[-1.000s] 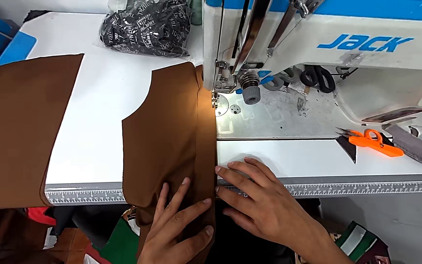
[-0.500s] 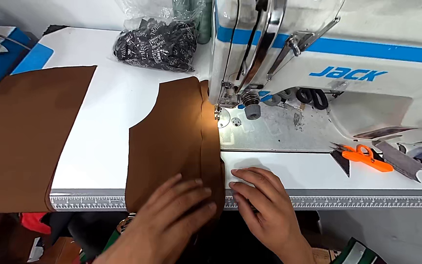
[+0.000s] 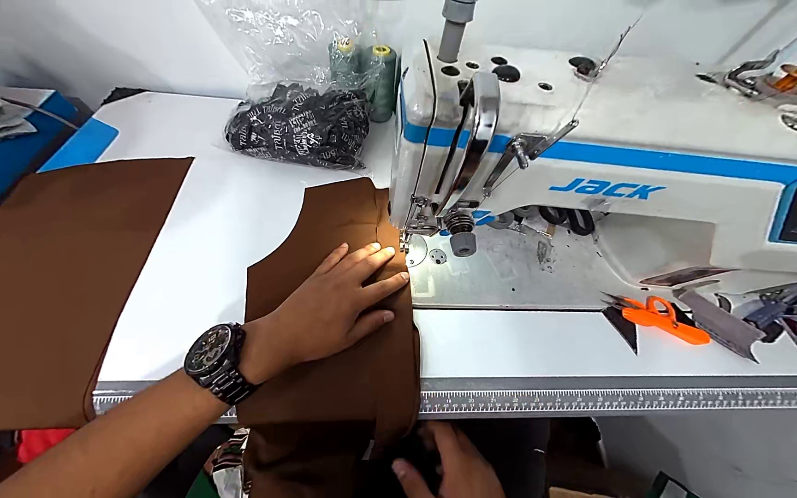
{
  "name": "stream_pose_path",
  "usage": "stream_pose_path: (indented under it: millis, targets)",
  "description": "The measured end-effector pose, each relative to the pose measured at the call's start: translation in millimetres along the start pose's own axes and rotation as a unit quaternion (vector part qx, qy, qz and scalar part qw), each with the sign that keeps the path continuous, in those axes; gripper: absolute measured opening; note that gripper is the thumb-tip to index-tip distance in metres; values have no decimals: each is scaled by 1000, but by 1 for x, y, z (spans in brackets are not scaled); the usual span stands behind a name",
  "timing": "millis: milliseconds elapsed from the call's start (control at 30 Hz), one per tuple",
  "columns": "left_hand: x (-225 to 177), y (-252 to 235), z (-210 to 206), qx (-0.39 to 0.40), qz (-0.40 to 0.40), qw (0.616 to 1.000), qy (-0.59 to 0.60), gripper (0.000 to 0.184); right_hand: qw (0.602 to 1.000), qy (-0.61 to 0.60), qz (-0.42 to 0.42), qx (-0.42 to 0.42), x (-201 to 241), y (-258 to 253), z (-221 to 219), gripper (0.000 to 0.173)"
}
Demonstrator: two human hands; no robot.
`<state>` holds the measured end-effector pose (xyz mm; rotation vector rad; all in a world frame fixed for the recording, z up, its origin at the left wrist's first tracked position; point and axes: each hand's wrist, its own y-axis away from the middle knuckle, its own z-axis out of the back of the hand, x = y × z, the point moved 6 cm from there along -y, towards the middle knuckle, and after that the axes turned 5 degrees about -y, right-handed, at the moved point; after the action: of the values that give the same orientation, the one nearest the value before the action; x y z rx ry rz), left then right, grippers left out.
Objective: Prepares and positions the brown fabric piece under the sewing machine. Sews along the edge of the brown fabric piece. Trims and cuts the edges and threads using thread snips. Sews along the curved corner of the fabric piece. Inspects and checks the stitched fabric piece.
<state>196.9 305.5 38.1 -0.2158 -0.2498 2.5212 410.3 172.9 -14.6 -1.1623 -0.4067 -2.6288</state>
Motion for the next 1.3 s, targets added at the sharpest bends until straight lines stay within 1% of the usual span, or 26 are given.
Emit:
stream_pose_path:
  millis: [33,67,100,167,233,267,300,333,400,433,467,533,567,600,667,767,900,967,1000,1033,1133,1167,1200,1233,1267,1300]
  targets:
    - [0,0,-1,-1,0,1000,1,53,1000,2,-27,6,-7,-3,-14,74]
    - [0,0,-1,0,0,1000,2,53,999,-21,-30,-13,-12,-6,-28,86]
    - [0,0,-1,1,1,1000,4,53,996,-72,-24,-39,-15,-10,-42,92]
    - [1,-1,-2,6,7,1000,6,51,969,-235,-42,-58,-16,-17,-72,92]
    - [2,-1,0,14,20,1000,6,49,917,-387,-73,-58,-10,-14,-92,89]
    - [2,1,1,13,32,999,8,49,896,-429,-92,-64,-5,-7,-95,86]
    - [1,6,2,10,49,999,5,49,889,-440,-98,-84,-1,3,-92,78]
    - [-2,14,5,9,72,997,-3,50,894,-424,-86,-116,2,15,-83,71]
    - [-11,36,13,12,119,992,-38,51,917,-350,-13,-190,5,36,-51,68]
    - [-16,48,18,23,144,987,-63,52,931,-286,36,-225,4,44,-31,66]
    - [-21,60,22,29,162,982,-88,53,940,-206,86,-256,1,50,-11,58]
    - [-29,78,31,28,176,977,-121,50,939,-53,183,-286,-2,54,29,38]
    - [-32,83,36,15,171,978,-121,48,933,-3,222,-284,-2,53,46,28]
    - [-33,86,40,5,167,980,-109,45,929,24,250,-273,0,50,61,26]
    - [-26,85,45,0,168,983,-75,40,926,36,270,-261,5,43,87,24]
    - [-17,81,56,-23,140,989,32,18,942,12,234,-240,7,31,113,24]
    - [-7,81,82,-3,64,985,162,20,966,-92,163,-180,3,14,142,21]
    - [-8,85,101,31,70,967,241,16,963,-153,155,-161,9,11,155,20]
    - [-10,87,110,35,76,956,282,16,958,-178,164,-153,13,9,160,22]
    - [-12,90,119,24,76,945,316,22,954,-196,176,-142,17,7,164,22]
    - [-19,102,148,-42,37,925,377,29,944,-222,230,-80,31,4,178,23]
    - [-22,106,155,-55,16,914,402,32,941,-219,251,-53,37,4,181,22]
    - [-26,109,161,-58,2,906,420,32,941,-204,270,-29,42,4,184,15]
    - [-28,111,166,-58,-6,903,425,26,943,-174,283,-10,47,5,188,19]
    - [-30,114,170,-55,-7,905,422,20,945,-134,298,-1,54,7,191,30]
    - [-33,116,174,-54,-3,907,417,23,945,-96,312,-3,61,10,193,37]
